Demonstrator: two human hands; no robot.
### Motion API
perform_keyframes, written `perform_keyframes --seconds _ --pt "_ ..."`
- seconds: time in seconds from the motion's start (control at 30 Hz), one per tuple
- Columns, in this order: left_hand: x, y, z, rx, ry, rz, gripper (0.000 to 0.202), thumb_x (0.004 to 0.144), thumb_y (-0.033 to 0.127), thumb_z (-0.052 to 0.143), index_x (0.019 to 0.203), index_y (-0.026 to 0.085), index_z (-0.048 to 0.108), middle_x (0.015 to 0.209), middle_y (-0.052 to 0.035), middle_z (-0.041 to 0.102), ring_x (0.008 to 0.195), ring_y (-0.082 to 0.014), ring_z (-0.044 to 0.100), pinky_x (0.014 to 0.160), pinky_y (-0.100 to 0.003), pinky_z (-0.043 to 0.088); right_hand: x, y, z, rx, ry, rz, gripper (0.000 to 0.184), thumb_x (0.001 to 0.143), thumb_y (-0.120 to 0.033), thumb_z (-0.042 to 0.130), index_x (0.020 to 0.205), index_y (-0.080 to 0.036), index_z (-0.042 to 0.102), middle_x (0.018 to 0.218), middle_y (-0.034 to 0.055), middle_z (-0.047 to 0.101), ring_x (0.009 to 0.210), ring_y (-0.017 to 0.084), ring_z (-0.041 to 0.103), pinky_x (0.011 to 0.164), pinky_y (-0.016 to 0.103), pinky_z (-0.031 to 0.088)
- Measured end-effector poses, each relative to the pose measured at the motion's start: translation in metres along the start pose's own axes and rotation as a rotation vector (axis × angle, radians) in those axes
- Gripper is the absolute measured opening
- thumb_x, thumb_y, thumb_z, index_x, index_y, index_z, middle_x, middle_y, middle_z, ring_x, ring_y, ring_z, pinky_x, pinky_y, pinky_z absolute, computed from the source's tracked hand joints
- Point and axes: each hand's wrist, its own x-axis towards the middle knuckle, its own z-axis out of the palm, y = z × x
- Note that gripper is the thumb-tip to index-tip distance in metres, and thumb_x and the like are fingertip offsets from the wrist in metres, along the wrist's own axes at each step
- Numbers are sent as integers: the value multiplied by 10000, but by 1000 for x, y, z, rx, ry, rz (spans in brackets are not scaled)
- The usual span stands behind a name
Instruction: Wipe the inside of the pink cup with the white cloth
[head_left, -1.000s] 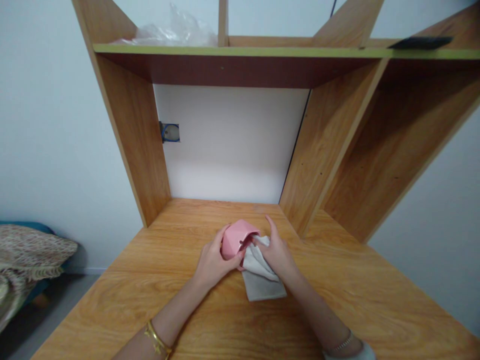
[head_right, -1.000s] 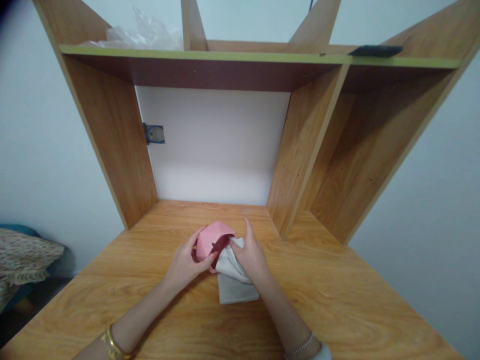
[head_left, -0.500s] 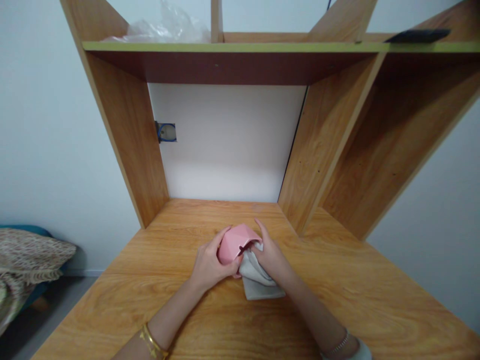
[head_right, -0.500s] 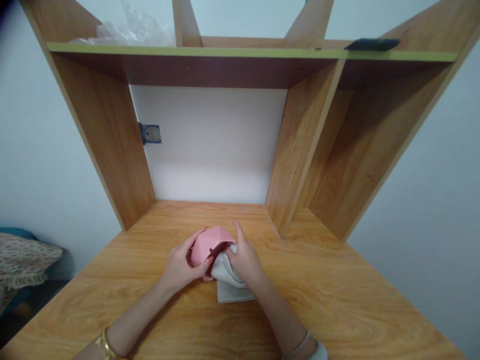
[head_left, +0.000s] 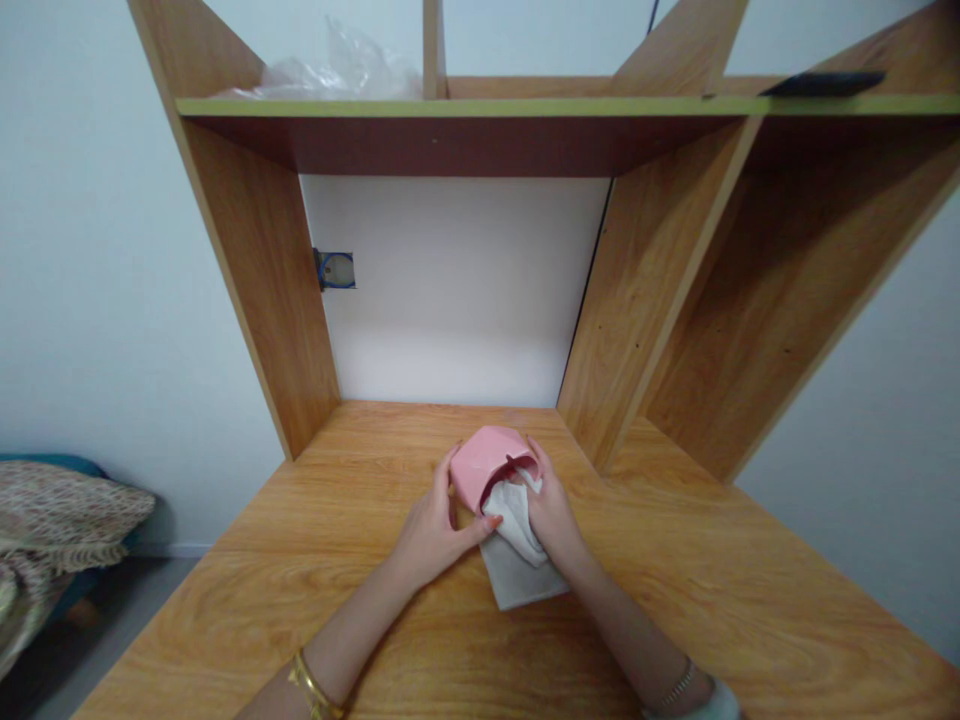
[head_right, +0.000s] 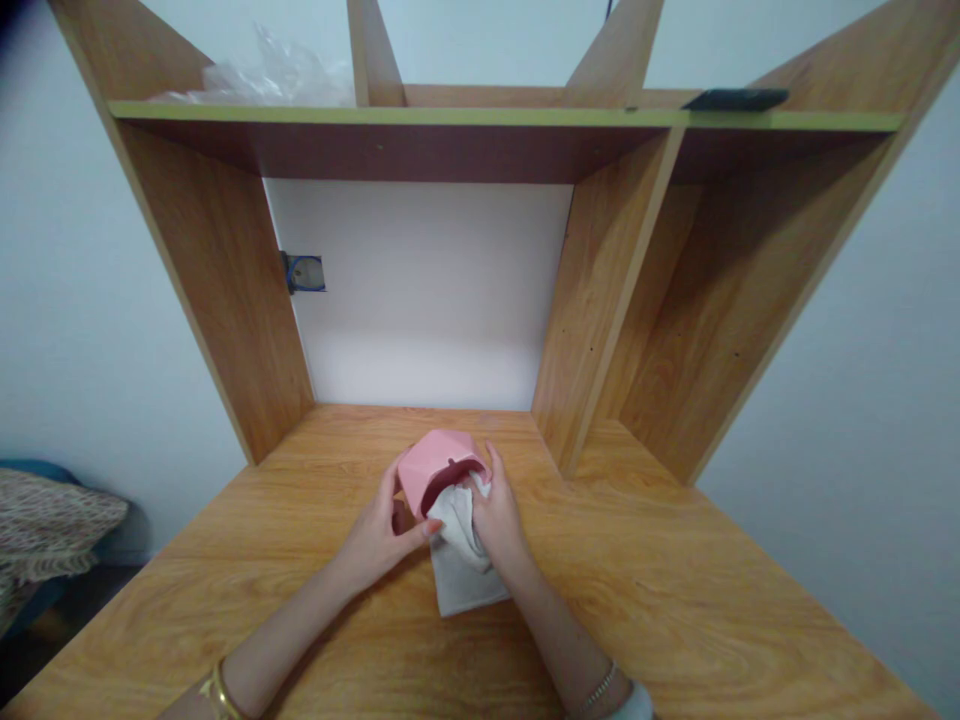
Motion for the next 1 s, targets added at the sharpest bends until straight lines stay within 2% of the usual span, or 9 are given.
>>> perform_keyframes --seconds 0.13,0.23,0.33,0.4,0.53,0.7,0.8,0.9,1.0 --pt "0 0 3 -38 -11 -18 744 724 383 594 1296 168 170 889 -47 593 619 -140 568 544 -235 455 -1 0 3 98 -74 -23 626 670 -293 547 1248 -198 327 1120 78 562 987 198 539 861 349 401" --pt "1 -2 1 -28 38 -27 673 724 367 588 1261 158 242 860 -36 595 569 -121 550 498 -212 440 -3 -7 0 -39 -124 1 732 649 -297 582 1291 -177 252 991 72 617 829 201 593 744 331 448" --pt "3 -2 -4 24 124 -22 599 702 338 600 1214 172 337 997 -60 580 746 -164 585 637 -251 476 -5 -17 -6 -317 -105 15 726 671 -312 560 1303 -146 243 770 35 630 634 189 584 596 293 438" --pt "3 -1 -6 74 155 -12 554 693 316 600 1188 186 388 1062 -59 567 888 -198 567 762 -294 460 -5 -24 -10 -473 -97 -15 703 687 -308 537 1305 -141 245 604 -17 572 526 170 544 504 252 392" --pt "2 5 -7 151 144 2 526 682 296 597 1172 199 433 1085 -50 574 946 -213 555 831 -328 436 -7 -31 -12 -596 -138 -103 697 709 -295 504 1322 -156 202 454 -92 417 429 150 486 430 211 309" --pt "0 8 -8 184 109 49 561 665 312 610 1182 187 435 1099 -56 575 944 -211 561 824 -315 444 -5 -22 -13 -647 -207 -118 700 725 -311 497 1333 -174 178 566 -32 543 553 183 560 515 239 375" --pt "0 7 -8 226 85 56 569 665 342 614 1184 186 441 1125 -61 562 948 -219 558 835 -327 435 -3 -11 -13 -617 -278 -86 649 732 -277 488 1318 -181 224 787 51 636 723 209 598 617 272 417" --pt "0 4 -8 238 80 49 560 670 335 611 1185 191 442 1125 -59 562 953 -220 555 852 -336 422 -3 -5 -12 -549 -274 -78 621 734 -245 480 1307 -177 251 1000 96 617 870 214 586 706 288 427" --pt "1 2 -8 199 70 55 545 698 341 594 1193 189 425 1137 -66 548 992 -221 533 868 -334 410 -4 -4 -10 -490 -243 -84 616 737 -223 466 1311 -168 249 1035 97 611 901 210 584 755 297 426"
